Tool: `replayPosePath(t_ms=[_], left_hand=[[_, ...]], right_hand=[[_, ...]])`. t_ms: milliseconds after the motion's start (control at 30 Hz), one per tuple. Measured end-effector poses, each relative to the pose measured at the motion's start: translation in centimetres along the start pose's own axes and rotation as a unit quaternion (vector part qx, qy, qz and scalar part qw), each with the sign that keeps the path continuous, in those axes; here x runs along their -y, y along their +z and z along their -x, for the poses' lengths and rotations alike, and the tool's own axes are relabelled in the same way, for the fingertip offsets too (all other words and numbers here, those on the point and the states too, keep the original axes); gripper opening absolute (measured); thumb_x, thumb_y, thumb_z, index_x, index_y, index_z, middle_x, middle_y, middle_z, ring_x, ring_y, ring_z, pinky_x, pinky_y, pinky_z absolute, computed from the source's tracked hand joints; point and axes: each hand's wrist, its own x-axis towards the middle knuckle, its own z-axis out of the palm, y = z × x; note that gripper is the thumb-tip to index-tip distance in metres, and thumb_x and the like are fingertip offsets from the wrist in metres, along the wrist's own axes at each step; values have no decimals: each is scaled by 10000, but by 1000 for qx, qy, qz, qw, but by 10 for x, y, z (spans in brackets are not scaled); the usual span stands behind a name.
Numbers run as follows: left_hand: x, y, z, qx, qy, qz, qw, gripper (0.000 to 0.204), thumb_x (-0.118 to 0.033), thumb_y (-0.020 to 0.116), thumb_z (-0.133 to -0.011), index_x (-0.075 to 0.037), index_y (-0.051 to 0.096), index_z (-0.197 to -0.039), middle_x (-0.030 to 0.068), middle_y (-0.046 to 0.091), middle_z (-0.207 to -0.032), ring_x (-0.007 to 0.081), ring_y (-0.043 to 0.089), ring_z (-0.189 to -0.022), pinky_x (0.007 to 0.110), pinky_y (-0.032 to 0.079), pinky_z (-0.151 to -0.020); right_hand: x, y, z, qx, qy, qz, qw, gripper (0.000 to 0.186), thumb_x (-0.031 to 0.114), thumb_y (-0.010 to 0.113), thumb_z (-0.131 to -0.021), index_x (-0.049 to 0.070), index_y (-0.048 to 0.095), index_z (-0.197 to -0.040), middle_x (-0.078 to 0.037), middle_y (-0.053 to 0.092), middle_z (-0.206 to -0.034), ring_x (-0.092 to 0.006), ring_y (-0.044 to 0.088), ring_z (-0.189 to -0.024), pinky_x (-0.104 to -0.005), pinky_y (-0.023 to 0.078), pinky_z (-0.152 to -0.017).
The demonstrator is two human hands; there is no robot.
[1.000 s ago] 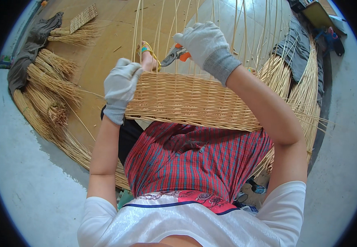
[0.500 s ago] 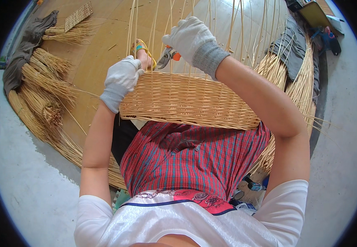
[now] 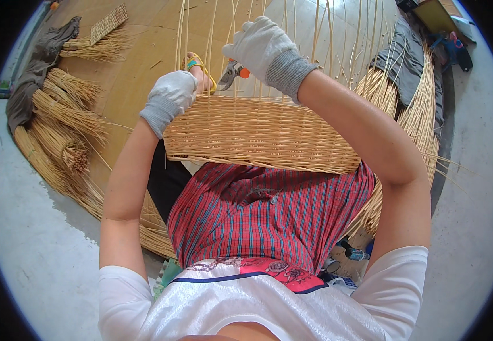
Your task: Weaving a basket using dried reeds, measuring with a tape, and trimming with shears.
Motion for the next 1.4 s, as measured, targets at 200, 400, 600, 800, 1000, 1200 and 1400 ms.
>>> replayPosePath(t_ms=[200,400,600,800,1000,1200,1400], left_hand=[[-8,-14,11,15,-18,-8,1000,217,-212,591,-896,-20,692,-878,197,697,-814,371,694,-759,461,558,-652],[-13,-28,21,34,-68,77,994,164,-233,635,-899,-86,670,-962,127,679,-941,323,672,-881,431,545,-750],[-41,-23,25,-109,36,173,978,188,-183,675,-895,-124,645,-1071,75,658,-991,300,662,-902,414,532,-751],[-75,-5,5,-83,109,175,975,195,-237,639,-919,-106,666,-1061,111,655,-968,318,668,-870,426,531,-728],[-85,14,-19,5,120,24,993,251,-288,565,-945,-84,711,-939,163,678,-880,352,679,-828,448,541,-709],[-71,37,-46,98,160,60,980,276,-279,562,-956,-52,715,-915,208,689,-837,398,673,-825,467,523,-751],[-91,3,-16,84,42,107,990,210,-256,582,-902,-121,743,-898,130,705,-973,328,677,-887,430,536,-762]], right_hand=[[12,2,-9,-22,-31,28,999,276,161,708,-821,230,653,-1082,7,675,-937,-184,675,-983,-335,520,-860],[15,-19,-9,138,21,-57,989,249,172,743,-795,181,662,-1030,-16,662,-877,-229,685,-924,-352,551,-796],[-39,-13,21,62,-3,12,998,351,154,808,-738,168,664,-1057,-37,671,-890,-253,686,-929,-368,566,-777],[-41,-12,38,116,126,-98,980,408,310,810,-752,128,657,-1084,-52,694,-927,-251,692,-933,-415,555,-798],[-18,-11,86,98,321,-398,854,482,443,679,-872,98,654,-1208,-101,726,-945,-291,706,-930,-420,546,-800],[28,32,120,6,265,-863,431,386,236,597,-950,-41,614,-1218,-44,598,-721,-122,574,-578,-269,471,-528],[70,50,101,37,310,-878,363,379,190,627,-913,-42,611,-1211,-68,620,-710,-164,606,-575,-311,488,-533]])
